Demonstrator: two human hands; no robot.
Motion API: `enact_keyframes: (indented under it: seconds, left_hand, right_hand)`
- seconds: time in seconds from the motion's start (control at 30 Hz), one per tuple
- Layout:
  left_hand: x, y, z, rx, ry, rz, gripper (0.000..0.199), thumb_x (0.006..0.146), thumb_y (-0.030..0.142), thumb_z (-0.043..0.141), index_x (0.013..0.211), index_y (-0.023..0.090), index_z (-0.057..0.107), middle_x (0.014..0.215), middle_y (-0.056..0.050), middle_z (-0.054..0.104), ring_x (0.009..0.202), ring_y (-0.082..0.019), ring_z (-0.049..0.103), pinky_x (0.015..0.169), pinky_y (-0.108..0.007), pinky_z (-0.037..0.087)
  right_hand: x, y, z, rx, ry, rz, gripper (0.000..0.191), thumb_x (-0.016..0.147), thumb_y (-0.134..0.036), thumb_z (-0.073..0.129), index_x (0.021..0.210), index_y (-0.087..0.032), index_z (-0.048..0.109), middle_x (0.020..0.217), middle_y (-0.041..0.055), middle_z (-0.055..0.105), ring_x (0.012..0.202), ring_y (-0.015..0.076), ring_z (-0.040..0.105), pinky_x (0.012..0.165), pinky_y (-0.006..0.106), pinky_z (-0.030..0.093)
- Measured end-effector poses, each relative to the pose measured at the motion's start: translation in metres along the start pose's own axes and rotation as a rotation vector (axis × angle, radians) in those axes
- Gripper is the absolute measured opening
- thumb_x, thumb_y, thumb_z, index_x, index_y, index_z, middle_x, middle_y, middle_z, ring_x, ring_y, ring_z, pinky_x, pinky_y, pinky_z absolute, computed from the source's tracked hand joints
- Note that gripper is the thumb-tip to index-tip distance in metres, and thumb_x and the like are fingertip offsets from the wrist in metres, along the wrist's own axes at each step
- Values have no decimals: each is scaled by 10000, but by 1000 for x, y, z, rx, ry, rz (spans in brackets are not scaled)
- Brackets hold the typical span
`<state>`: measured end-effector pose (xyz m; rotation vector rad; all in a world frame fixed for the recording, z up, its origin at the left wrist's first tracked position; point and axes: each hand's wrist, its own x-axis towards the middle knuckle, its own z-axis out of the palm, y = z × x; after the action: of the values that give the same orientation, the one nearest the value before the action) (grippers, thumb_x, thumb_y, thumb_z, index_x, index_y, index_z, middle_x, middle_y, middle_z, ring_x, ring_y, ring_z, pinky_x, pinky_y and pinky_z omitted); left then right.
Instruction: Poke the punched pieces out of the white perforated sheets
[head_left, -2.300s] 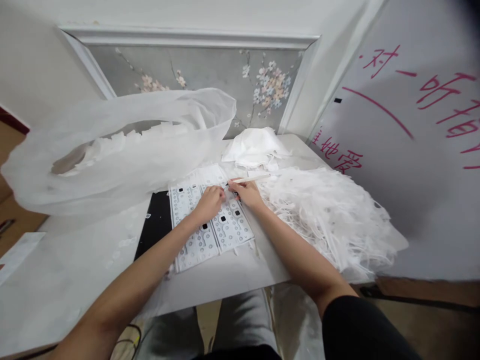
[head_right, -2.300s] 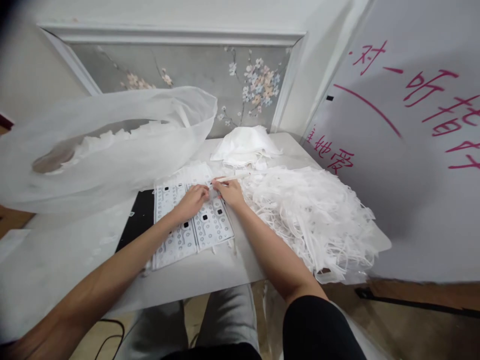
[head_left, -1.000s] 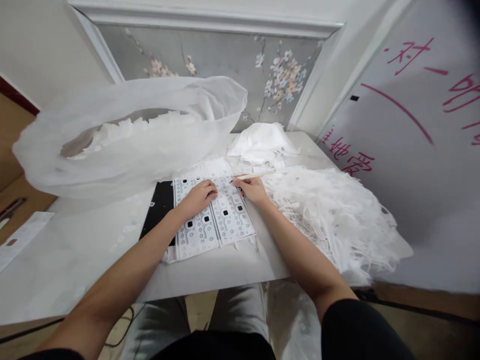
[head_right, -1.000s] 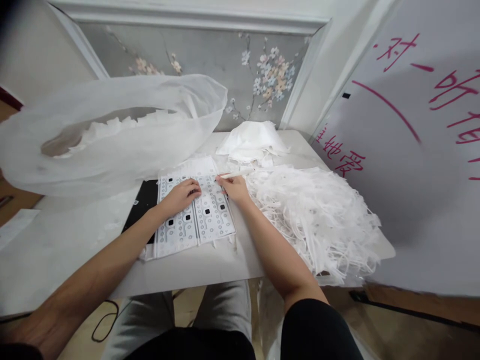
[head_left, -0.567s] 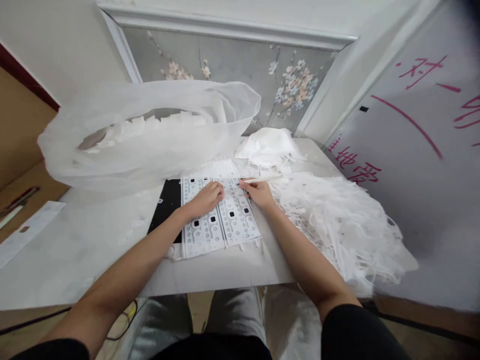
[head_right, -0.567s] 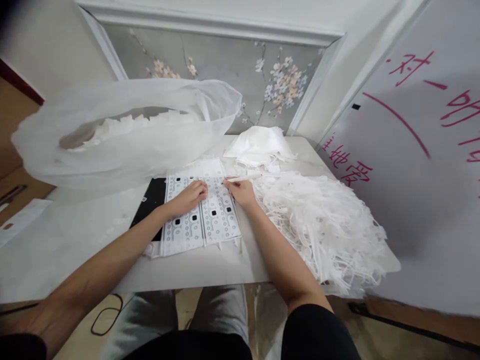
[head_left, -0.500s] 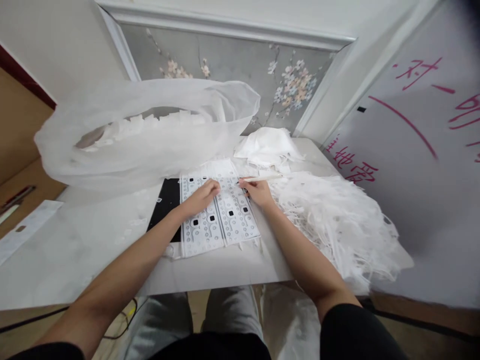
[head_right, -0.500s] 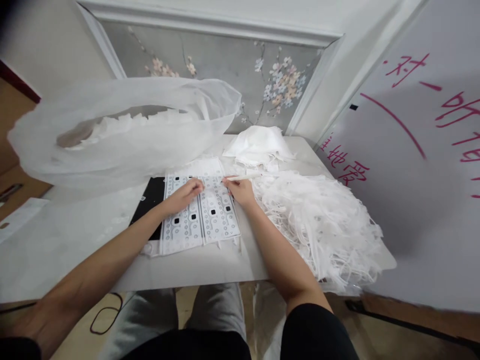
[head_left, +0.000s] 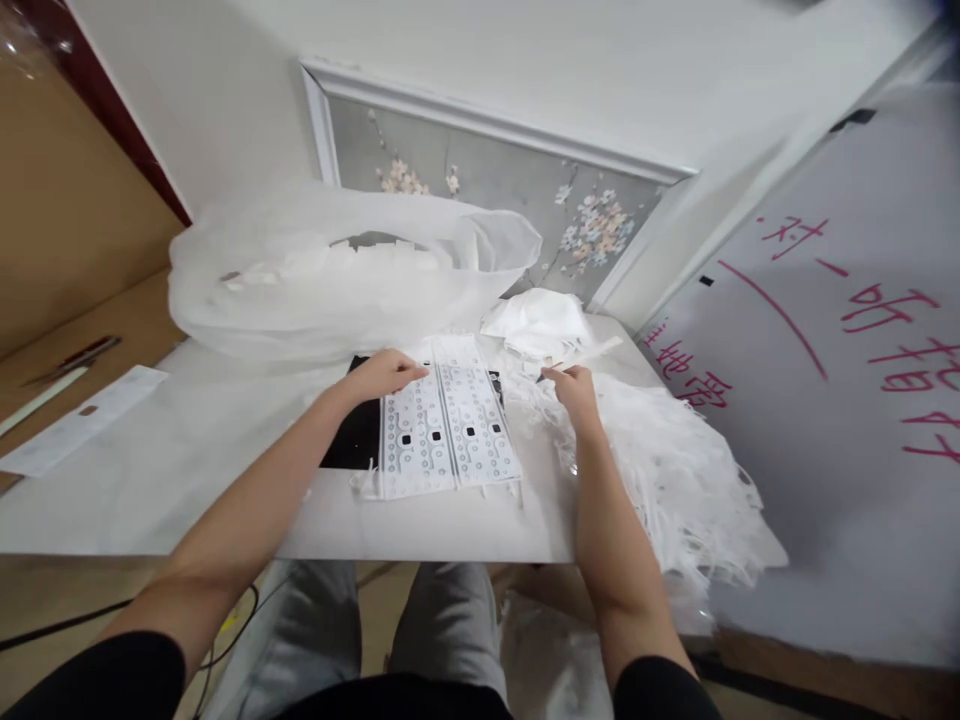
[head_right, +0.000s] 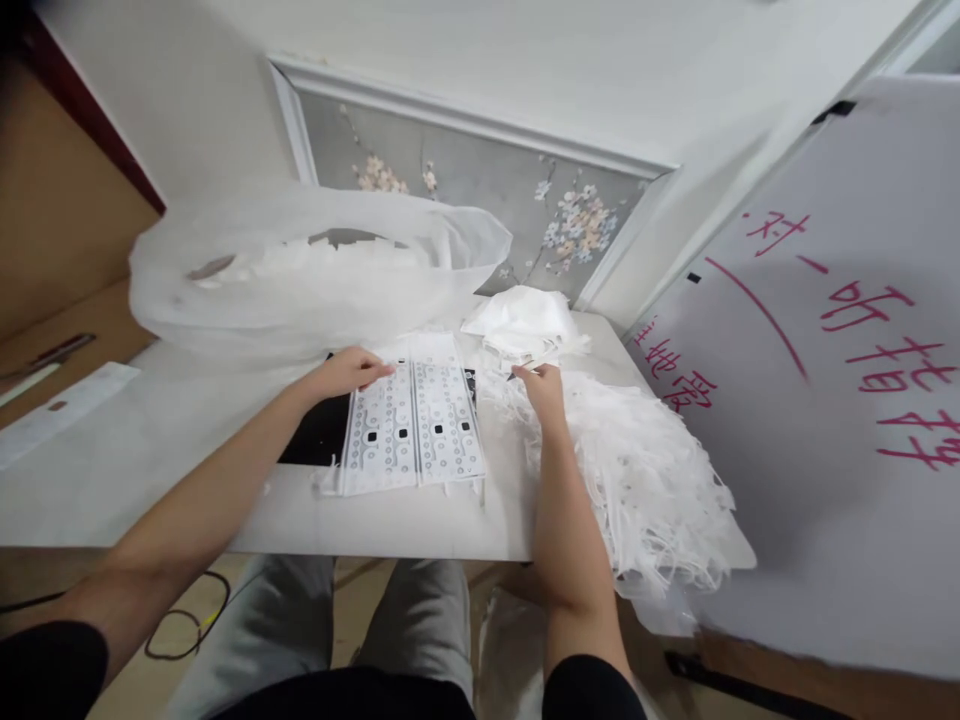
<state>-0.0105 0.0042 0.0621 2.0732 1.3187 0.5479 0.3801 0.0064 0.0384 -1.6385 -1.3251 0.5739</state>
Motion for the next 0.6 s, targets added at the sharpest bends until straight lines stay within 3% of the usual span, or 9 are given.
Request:
enact_keyframes:
  seconds: [0.07,0.13,0.2,0.27,0.37,0.47,0.53,0.6]
  left_hand:
    - [-17,-16,-21,172,-70,-74,363,834,487,617,605,216,547,565,-9,579,514,-167,501,530,-281,317]
    - [-36,-34,-37,350,-12,-205,150,759,369,674,824,235,658,737,-22,689,610,-205,584,570,-279,346]
    - [-54,-43,-46,441,49,-245,280,772,346,656,1034,251,682,866,-34,726,710,-234,633,606,-282,368]
    - [-68,-39,-44,445,81,-161,306,851,398,604,1120,274,682,965,-35,733,787,-238,657,649,-287,398]
    - [-75,-16,-19,449,89,106,301,967,449,501,1156,294,676,1135,-29,707,1012,-235,655,731,-275,434]
    - [-69,4,19,524,-37,377,318,1021,367,464,1288,257,596,1261,-48,651,1142,-217,608,780,-267,447]
    - [-63,10,39,538,-70,428,248,1030,316,472,1209,229,621,1222,-46,655,1121,-199,606,821,-265,444]
    - [-57,9,46,553,-54,419,177,1030,265,473,1057,208,639,1115,-38,669,1014,-182,626,780,-267,442]
  right_hand:
    - [-1,0,0,-50,46,23,249,701,-387,635,583,-169,617,460,-29,450,478,124,393,498,276,290]
    - [-3,-1,1,-102,112,-3,248,713,-387,618,597,-168,624,487,-13,503,508,137,443,514,274,317]
    - [-7,-3,6,-111,141,-61,294,748,-433,612,645,-161,651,509,4,548,535,154,495,538,275,357]
    - [-12,-6,16,-55,132,-122,356,784,-490,604,755,-147,695,535,18,587,559,172,548,567,278,403]
    - [-24,-10,36,74,115,-192,396,812,-492,605,974,-147,713,591,6,613,580,174,591,584,275,444]
    - [-36,-13,54,173,133,-281,261,810,-417,614,914,-187,680,593,-33,568,550,145,554,562,262,434]
    - [-43,-14,62,218,147,-325,172,810,-377,610,805,-205,619,577,-50,529,531,129,518,549,255,418]
    - [-49,-15,67,242,158,-326,170,820,-367,602,755,-217,555,568,-59,505,526,124,508,545,252,415]
